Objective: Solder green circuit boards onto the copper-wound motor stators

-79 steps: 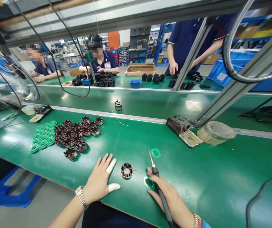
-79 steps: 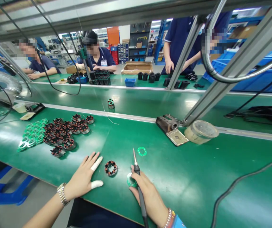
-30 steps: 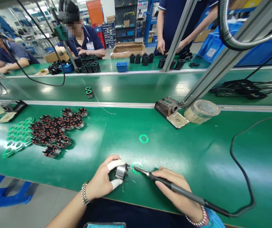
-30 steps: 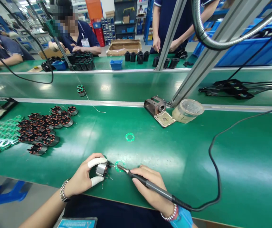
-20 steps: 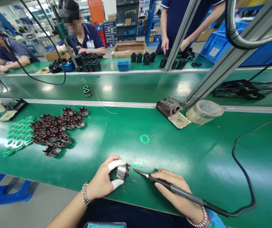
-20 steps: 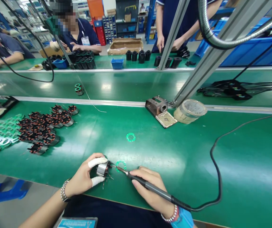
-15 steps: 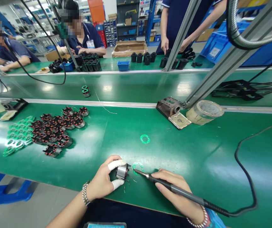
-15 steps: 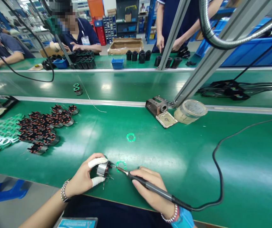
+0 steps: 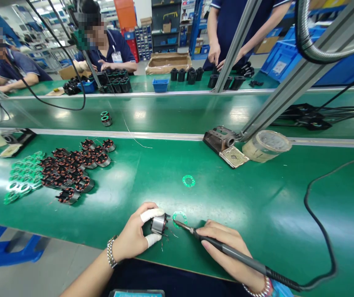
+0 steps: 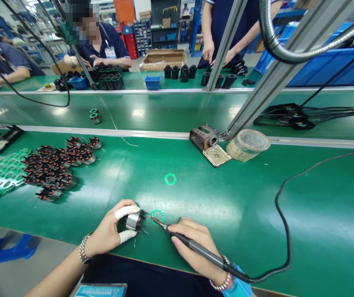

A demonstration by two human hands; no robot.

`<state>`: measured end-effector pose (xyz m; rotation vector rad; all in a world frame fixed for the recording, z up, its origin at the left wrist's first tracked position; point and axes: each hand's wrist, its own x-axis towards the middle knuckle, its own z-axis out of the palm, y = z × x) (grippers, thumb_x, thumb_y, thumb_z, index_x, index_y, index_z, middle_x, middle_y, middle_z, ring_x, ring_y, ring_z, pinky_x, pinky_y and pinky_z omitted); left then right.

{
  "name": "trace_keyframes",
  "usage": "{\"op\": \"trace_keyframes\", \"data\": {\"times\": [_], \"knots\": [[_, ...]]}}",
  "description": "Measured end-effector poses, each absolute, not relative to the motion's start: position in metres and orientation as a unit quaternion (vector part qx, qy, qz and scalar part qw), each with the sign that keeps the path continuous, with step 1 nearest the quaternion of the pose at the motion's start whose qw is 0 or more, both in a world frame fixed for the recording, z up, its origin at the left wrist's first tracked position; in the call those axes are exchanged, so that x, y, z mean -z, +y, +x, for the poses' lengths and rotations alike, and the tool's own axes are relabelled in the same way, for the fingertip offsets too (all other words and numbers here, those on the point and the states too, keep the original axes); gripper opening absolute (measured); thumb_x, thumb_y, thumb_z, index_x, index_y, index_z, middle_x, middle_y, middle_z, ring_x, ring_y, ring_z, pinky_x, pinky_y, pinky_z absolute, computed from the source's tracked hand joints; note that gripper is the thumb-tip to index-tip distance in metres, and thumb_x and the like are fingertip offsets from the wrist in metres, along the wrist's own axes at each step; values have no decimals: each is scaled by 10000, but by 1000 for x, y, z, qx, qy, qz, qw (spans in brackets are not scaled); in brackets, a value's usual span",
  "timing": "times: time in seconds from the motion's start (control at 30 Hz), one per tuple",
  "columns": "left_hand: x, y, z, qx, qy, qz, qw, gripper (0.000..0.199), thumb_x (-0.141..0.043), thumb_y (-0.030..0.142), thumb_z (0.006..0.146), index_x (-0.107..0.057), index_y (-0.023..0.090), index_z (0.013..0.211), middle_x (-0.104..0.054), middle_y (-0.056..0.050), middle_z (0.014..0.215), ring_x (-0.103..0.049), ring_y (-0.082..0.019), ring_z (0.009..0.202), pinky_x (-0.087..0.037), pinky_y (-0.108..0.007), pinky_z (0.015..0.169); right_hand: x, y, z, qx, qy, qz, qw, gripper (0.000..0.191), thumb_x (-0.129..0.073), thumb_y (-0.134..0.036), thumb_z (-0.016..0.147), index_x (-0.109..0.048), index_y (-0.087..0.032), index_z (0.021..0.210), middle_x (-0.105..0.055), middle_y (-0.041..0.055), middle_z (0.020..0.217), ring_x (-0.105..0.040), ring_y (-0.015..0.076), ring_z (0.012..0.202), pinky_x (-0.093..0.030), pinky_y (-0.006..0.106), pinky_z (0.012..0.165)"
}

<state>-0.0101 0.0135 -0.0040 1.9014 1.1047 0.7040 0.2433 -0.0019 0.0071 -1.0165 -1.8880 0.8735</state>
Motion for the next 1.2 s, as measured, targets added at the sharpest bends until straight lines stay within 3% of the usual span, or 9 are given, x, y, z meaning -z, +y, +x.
{"op": "trace_keyframes", "data": {"times": [0.5,0.73,0.8,0.9,0.97,1.07,1.13,1.2], "knots": [[6,14,-11,-270,439,754,407,473,-624,70,639,-522,228,1073,-508,-65,1075,-533,-183,961,-445,-329,848,-9,-1,244,-324,-736,-414,426,138,-517,-195,816,-653,-194,842,-628,34,624,-595,141,544,-507,234,501],[7,14,-12,-273,452,723,445,477,-631,75,637,-510,229,1073,-491,-65,1078,-533,-191,950,-442,-343,855,2,-1,248,-224,-752,-423,453,203,-511,-136,830,-586,-229,994,-678,10,684,-658,130,580,-551,204,582],[7,15,-12,-278,456,701,472,465,-650,104,639,-503,221,1065,-487,-68,1079,-541,-192,934,-454,-340,837,3,2,246,-218,-782,-394,431,226,-477,-115,841,-557,-227,1020,-702,37,809,-684,152,747,-560,233,701],[6,16,-9,-299,436,666,527,463,-671,153,646,-473,207,1061,-476,-76,1093,-548,-188,936,-468,-318,814,-2,6,241,-194,-822,-351,403,243,-472,-128,839,-524,-212,1061,-675,85,1013,-611,202,1015,-523,304,844],[6,17,-6,-306,412,647,564,508,-680,178,645,-433,204,1088,-481,-83,1107,-551,-189,957,-476,-312,810,-4,7,237,-179,-814,-366,414,214,-483,-139,837,-533,-212,1031,-687,80,948,-646,196,936,-540,283,806],[7,20,1,-274,416,672,548,602,-702,201,629,-406,210,1153,-513,-99,1149,-535,-217,1040,-443,-374,899,-2,6,230,-187,-753,-447,445,131,-542,-183,814,-555,-218,939,-678,38,762,-672,149,646,-567,226,652],[7,22,6,-236,448,716,481,611,-715,212,618,-442,221,1165,-506,-113,1222,-471,-253,1150,-341,-451,1003,2,4,224,-232,-694,-489,475,129,-575,-243,797,-553,-218,922,-659,20,708,-641,131,538,-562,210,542],[7,23,9,-199,479,746,418,598,-723,229,611,-483,233,1158,-473,-120,1291,-382,-279,1239,-231,-515,1054,6,3,216,-324,-618,-504,510,185,-574,-301,797,-529,-220,957,-665,38,777,-636,132,529,-551,209,463]]}}
